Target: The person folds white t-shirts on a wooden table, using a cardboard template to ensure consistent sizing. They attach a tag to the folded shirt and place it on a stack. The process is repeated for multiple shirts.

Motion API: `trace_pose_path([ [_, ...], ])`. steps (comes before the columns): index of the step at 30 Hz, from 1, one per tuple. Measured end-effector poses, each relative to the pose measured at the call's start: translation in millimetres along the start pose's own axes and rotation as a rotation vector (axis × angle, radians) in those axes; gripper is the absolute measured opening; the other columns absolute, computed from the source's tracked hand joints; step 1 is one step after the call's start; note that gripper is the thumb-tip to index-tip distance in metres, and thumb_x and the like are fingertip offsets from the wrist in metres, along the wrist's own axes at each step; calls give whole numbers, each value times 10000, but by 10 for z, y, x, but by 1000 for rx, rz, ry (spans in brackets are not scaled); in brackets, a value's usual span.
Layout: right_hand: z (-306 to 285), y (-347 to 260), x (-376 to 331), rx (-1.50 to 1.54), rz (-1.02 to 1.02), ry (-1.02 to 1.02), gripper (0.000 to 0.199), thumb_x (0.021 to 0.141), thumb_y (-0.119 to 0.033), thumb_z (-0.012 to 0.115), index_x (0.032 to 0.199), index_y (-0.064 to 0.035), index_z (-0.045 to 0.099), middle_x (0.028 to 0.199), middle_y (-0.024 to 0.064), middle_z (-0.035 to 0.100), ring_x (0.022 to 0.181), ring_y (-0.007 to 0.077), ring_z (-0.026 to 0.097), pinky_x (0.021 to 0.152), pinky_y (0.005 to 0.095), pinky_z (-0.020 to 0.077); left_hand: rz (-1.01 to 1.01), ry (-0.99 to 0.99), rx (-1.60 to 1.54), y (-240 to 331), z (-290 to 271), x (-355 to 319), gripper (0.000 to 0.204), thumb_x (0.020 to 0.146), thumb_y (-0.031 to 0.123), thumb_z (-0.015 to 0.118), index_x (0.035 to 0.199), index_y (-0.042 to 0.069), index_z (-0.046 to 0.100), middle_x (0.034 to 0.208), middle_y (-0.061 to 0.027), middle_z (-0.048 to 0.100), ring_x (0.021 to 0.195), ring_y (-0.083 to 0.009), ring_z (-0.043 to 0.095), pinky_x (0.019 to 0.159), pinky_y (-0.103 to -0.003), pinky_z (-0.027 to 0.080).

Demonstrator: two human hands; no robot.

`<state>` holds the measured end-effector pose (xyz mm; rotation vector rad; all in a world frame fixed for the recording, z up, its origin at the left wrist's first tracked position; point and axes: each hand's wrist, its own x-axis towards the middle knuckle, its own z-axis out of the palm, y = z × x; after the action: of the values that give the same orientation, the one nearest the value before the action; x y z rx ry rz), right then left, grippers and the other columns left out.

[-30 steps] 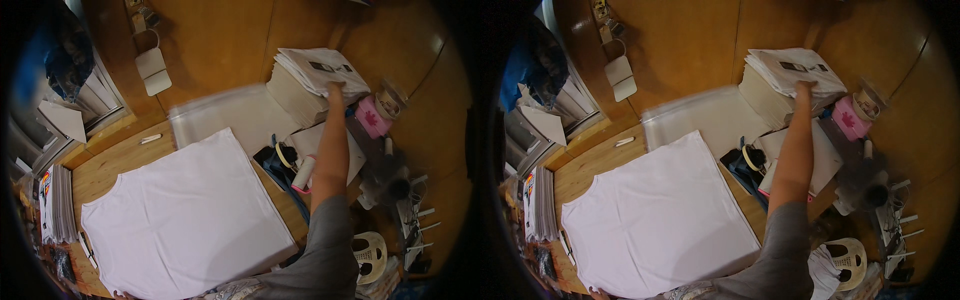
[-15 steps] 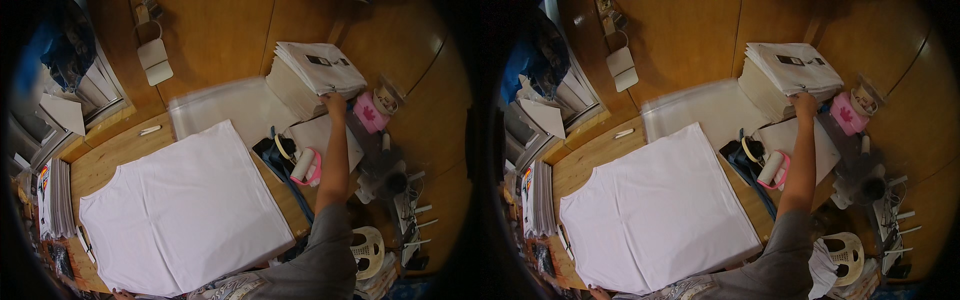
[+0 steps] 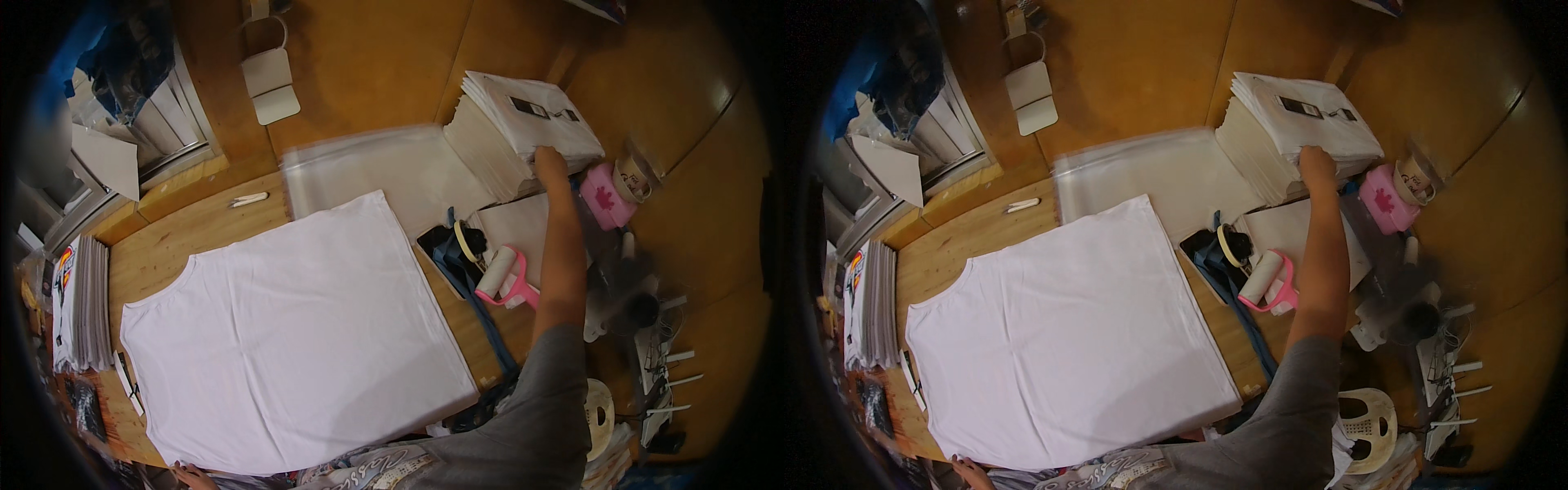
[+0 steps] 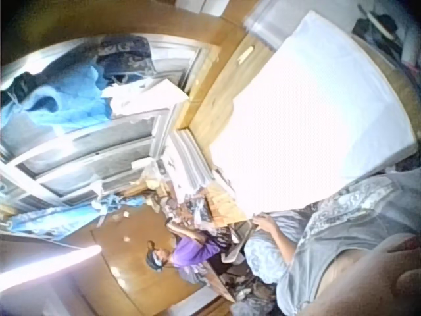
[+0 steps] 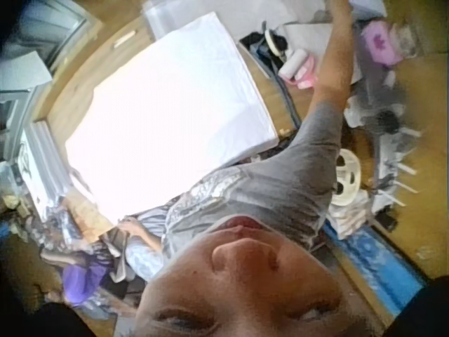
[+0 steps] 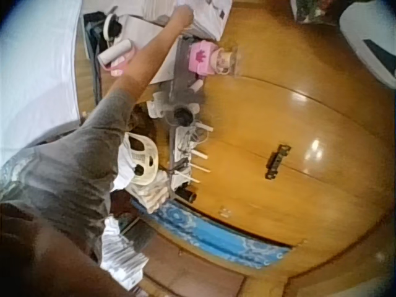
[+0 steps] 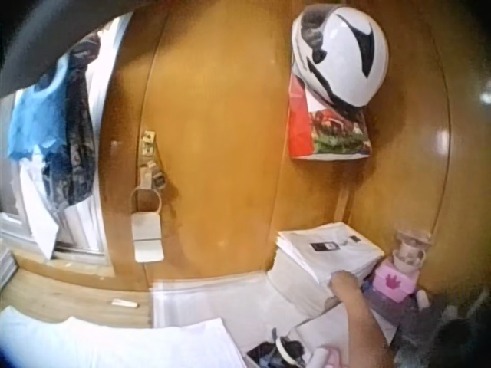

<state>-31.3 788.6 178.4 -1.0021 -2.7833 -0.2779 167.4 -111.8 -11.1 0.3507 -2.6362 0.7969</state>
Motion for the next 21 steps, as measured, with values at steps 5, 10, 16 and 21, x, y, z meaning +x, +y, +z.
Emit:
trace_pose_path([
  [5, -317, 165, 239, -4, 95, 321, 169, 755, -70, 473, 793, 18, 612, 805, 221, 582, 778, 342, 579, 683, 403, 463, -164, -371, -133, 19, -36, 38, 544, 839, 333, 424, 1109, -139, 401, 1119, -342, 403, 1036, -462, 404, 881, -454, 355],
  [10, -1230, -92, 312, 216, 31, 814, 168, 771, -134, 496, 838, -33, 611, 761, 188, 584, 726, 334, 574, 642, 399, 458, -468, -78, -492, -55, -214, 222, 327, 846, 108, 433, 1153, 10, 381, 1113, -187, 424, 911, -320, 479, 783, -376, 393],
  [16, -1823, -1057, -937, 87, -606, 1160, 196, 704, -5, 504, 873, -53, 589, 857, 89, 589, 773, 270, 529, 656, 350, 447, -294, -413, -1622, 1088, -1100, 905, 256, 841, 102, 447, 1071, -1, 489, 829, -72, 525, 708, -114, 505, 611, -221, 418],
  [21, -1406, -2457, -2749, 97, -1216, 1124, 200, 629, -169, 572, 794, -61, 602, 731, 51, 531, 687, 208, 505, 551, 335, 404, 152, -1703, -2614, 1953, -2487, 1025, 875, 723, 666, 349, 1283, 11, 195, 1095, -182, 496, 963, -251, 524, 821, -373, 423],
])
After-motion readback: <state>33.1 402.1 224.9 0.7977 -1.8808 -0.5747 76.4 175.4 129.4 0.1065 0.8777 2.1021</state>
